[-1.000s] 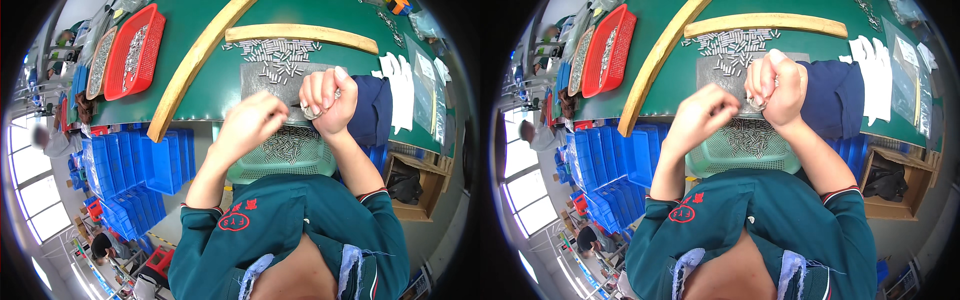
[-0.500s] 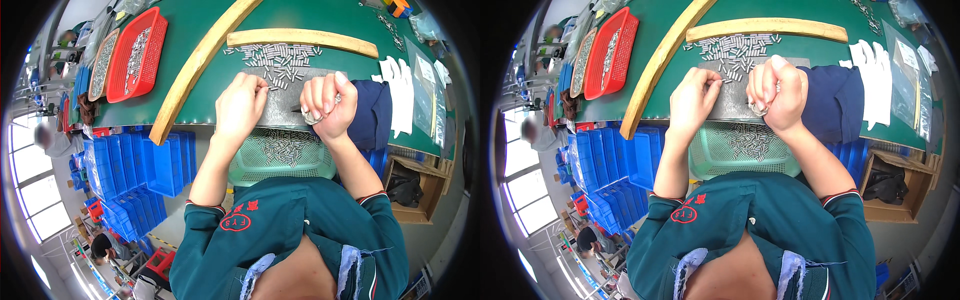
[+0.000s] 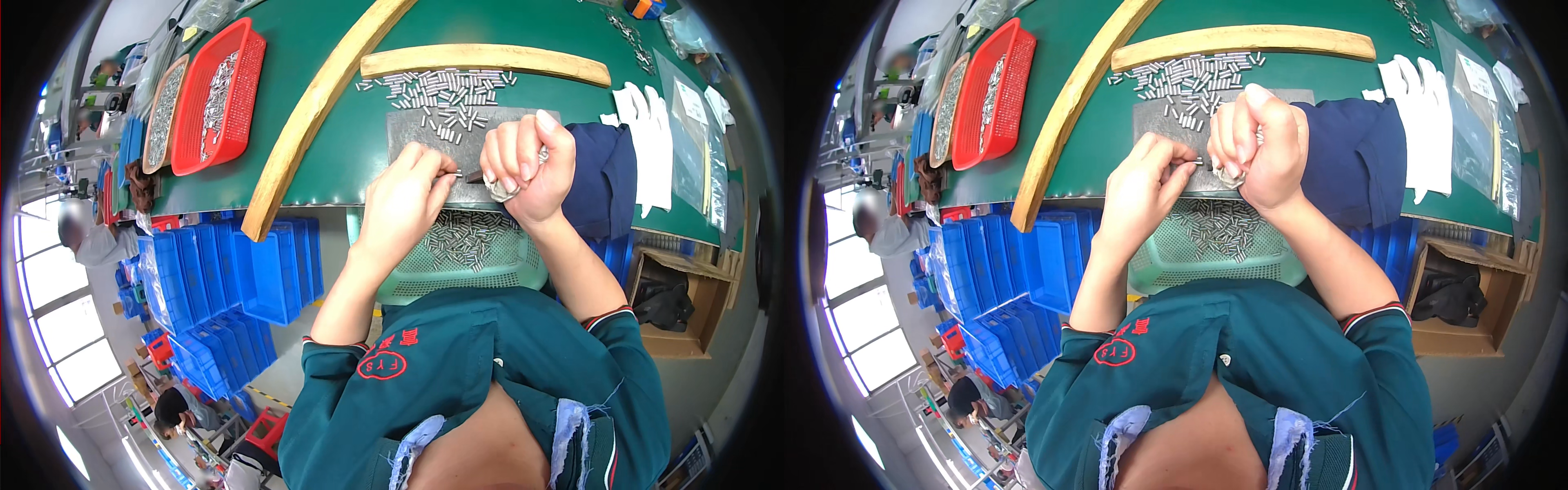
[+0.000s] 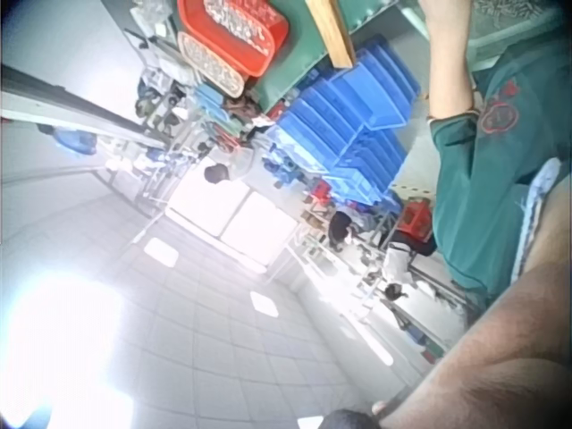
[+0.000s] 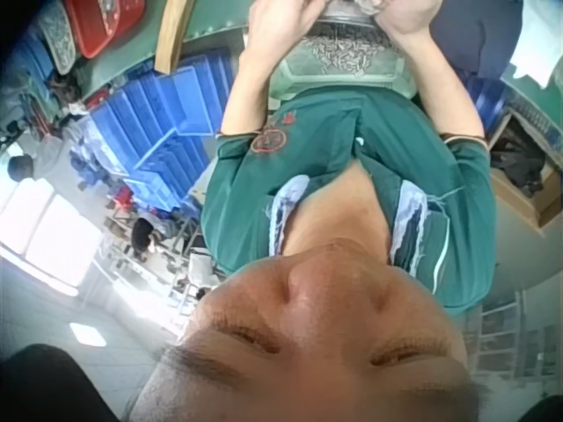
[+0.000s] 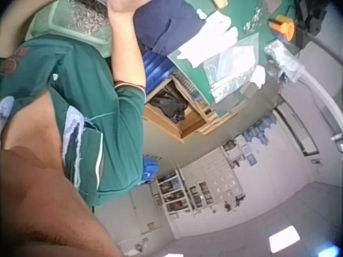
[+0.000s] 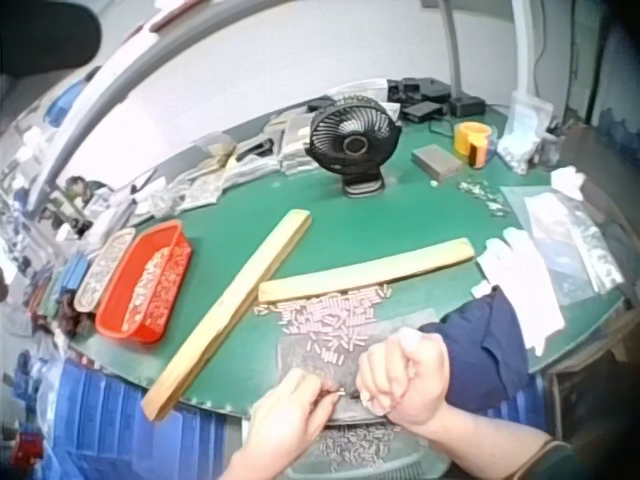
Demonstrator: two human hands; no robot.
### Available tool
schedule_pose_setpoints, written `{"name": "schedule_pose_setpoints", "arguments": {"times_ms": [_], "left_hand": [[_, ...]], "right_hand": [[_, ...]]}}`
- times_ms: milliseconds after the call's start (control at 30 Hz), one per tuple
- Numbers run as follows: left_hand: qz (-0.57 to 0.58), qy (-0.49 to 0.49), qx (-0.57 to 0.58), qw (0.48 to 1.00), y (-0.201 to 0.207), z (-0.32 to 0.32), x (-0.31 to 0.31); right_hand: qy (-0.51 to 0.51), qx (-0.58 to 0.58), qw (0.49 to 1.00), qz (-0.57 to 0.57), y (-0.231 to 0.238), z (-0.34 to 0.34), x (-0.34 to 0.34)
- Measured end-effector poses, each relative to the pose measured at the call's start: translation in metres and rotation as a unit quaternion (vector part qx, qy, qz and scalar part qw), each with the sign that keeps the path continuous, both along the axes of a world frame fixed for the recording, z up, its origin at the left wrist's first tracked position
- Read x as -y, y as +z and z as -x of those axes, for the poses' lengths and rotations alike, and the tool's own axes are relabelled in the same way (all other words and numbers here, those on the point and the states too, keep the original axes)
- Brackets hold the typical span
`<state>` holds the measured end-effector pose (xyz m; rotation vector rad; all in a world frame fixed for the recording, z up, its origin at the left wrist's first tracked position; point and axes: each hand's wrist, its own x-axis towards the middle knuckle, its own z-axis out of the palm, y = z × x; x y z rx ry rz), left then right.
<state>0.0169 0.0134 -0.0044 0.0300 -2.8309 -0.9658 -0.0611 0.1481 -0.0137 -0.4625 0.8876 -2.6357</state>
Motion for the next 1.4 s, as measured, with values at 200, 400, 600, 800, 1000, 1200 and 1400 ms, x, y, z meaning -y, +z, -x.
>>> {"name": "schedule_pose_setpoints", "arguments": {"times_ms": [200, 400, 600, 800, 1000, 1200, 1400], "left_hand": [[-0.013, -0.006, -0.004, 1.0, -0.004, 0.0, 0.0], [-0.023, 0.001, 0.012, 1.0, -0.005, 0.0, 0.002], [-0.035, -0.015, -0.011, 0.999, -0.005, 0.001, 0.004], [-0.052, -0.019, -0.023, 0.998, -0.009, 0.0, 0.006], [-0.057, -0.02, -0.027, 0.998, -0.011, 0.001, 0.008], [-0.036, -0.032, -0.026, 0.998, -0.006, 0.003, 0.006], [0.013, -0.065, -0.019, 0.998, 0.0, 0.006, 0.002]], "right_hand": [[0.0, -0.001, 1.0, 0.007, 0.001, 0.0, 0.001], [-0.006, -0.014, 1.0, 0.007, -0.003, -0.001, 0.002], [-0.014, -0.084, 0.994, -0.074, 0.001, -0.004, 0.004], [-0.018, -0.011, 1.0, 0.002, 0.0, 0.0, 0.002], [-0.016, -0.028, 0.999, 0.021, -0.003, -0.001, 0.004], [-0.032, -0.135, 0.987, -0.076, 0.002, -0.003, 0.006], [-0.052, -0.034, 0.996, -0.065, 0.003, 0.002, 0.002]]}}
